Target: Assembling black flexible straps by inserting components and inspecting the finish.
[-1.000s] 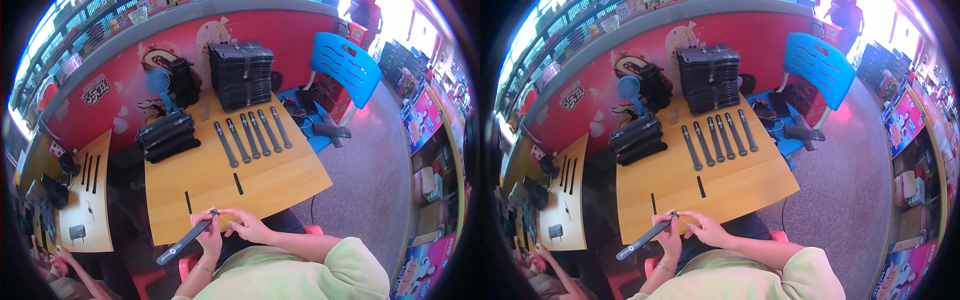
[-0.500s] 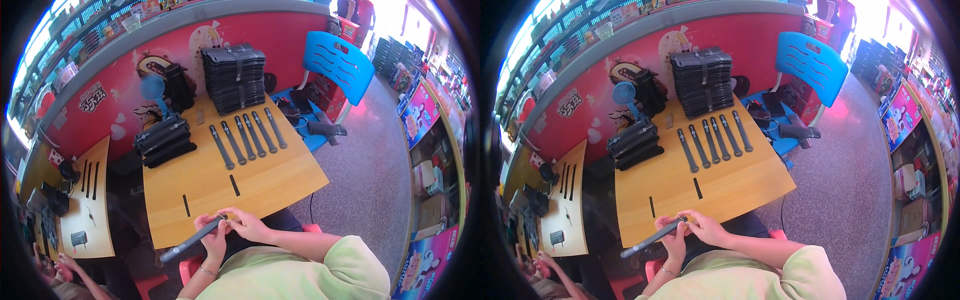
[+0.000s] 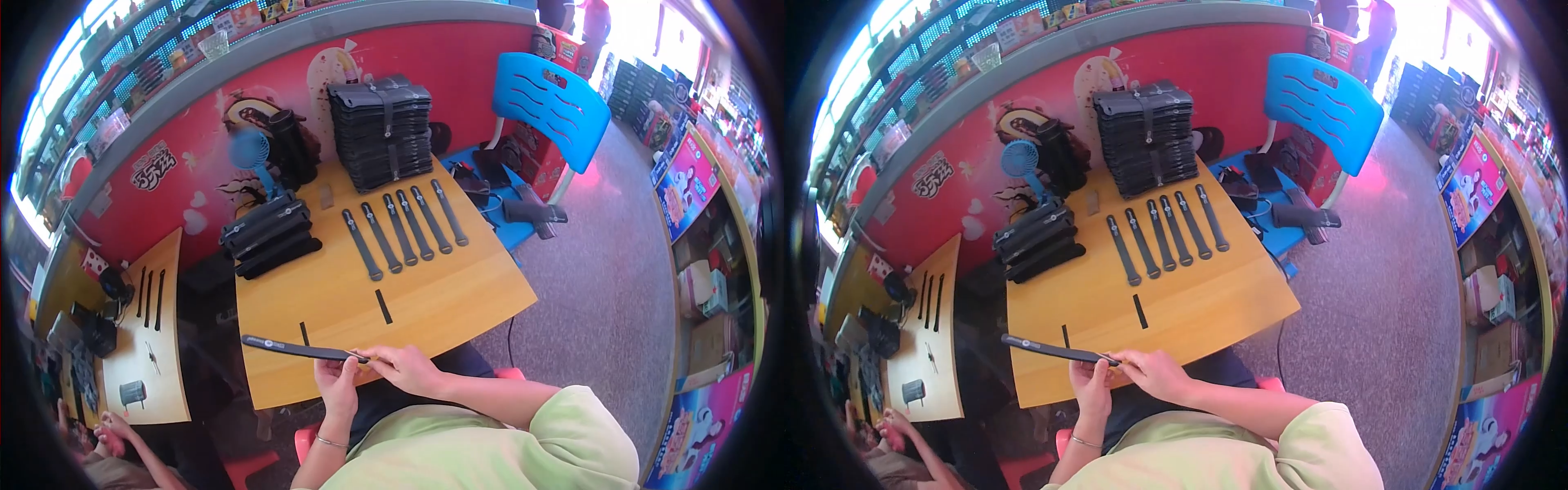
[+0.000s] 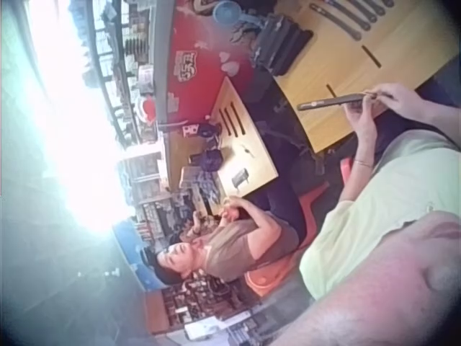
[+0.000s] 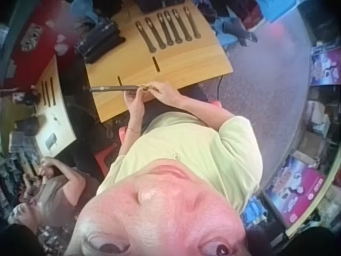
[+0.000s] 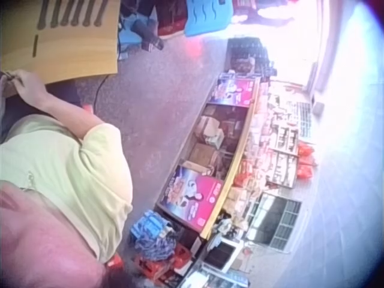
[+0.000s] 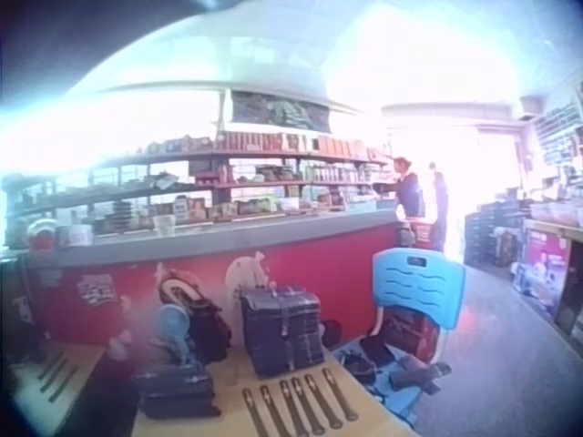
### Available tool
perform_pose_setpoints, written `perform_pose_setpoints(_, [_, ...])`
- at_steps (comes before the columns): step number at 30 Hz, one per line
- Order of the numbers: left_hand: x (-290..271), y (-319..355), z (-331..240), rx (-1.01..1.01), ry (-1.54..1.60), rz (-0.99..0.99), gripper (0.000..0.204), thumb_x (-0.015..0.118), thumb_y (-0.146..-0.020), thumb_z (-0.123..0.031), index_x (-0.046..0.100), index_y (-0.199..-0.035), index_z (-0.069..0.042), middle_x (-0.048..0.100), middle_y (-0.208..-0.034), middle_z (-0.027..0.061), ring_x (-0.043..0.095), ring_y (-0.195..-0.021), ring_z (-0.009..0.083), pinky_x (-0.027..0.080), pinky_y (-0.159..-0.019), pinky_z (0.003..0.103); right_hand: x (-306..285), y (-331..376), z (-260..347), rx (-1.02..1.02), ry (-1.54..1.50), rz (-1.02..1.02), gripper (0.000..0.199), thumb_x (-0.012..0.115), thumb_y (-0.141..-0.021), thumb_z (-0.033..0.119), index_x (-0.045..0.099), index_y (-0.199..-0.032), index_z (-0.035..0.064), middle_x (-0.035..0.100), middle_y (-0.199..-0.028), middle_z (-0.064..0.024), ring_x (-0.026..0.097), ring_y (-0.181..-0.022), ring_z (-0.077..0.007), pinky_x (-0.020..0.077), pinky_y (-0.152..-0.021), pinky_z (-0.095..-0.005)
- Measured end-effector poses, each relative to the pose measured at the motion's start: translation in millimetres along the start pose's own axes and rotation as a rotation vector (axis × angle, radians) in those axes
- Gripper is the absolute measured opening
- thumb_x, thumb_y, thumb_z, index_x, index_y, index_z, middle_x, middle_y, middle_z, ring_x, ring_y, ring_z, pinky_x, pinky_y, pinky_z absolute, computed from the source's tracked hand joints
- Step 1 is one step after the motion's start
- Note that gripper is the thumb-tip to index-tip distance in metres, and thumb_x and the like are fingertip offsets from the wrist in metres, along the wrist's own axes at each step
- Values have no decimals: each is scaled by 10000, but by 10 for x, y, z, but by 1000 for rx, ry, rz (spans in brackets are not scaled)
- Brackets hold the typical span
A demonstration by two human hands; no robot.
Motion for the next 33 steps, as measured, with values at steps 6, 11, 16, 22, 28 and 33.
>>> perform_pose_setpoints(6, [95,8,-50,-20,-29,17,249,637,-824,24,481,-1001,-53,634,-902,74,609,-778,119,520,-651,221,42,-5,-59,-42,-70,-75,306,551,-888,104,596,-1190,98,627,-727,-119,519,-551,-141,413,-531,-263])
perform_pose_setpoints(11, [85,24,3,72,-137,72,186,637,-815,40,494,-917,-23,628,-910,72,610,-819,124,516,-743,243,30,0,-3,-30,1,-55,295,541,-879,74,598,-1168,68,647,-771,-136,565,-586,-169,446,-559,-273])
perform_pose_setpoints(16, [99,55,-31,132,-232,122,200,654,-811,17,509,-945,-11,608,-898,64,606,-843,123,505,-762,248,149,26,-182,-108,-4,-73,249,516,-872,69,610,-1101,39,650,-777,-140,617,-632,-193,481,-586,-294])
perform_pose_setpoints(22, [80,103,-132,153,-656,208,218,676,-835,-134,541,-947,-5,592,-825,55,601,-773,113,508,-651,262,102,74,-144,139,-1,35,264,512,-887,64,610,-1128,22,598,-646,-55,542,-513,-89,437,-484,-253])
perform_pose_setpoints(28, [-78,61,-131,348,-760,268,237,674,-820,-194,557,-887,1,564,-789,110,592,-700,229,481,-618,308,186,31,-133,152,-177,77,255,476,-928,39,557,-1155,-45,627,-765,-60,490,-491,-47,355,-418,-173])
perform_pose_setpoints(33, [-133,46,-248,370,-706,397,199,641,-834,-184,564,-894,-11,546,-810,105,585,-699,249,473,-609,322,167,-20,-177,211,-257,162,283,447,-944,37,522,-1202,-52,647,-843,-103,585,-609,-70,368,-428,-166])
Point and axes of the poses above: each hand's wrist, its own y-axis away from the middle knuckle, its own x-axis out of the palm, z = x × y, the point moved 2 cm from there along -y, towards the middle knuckle
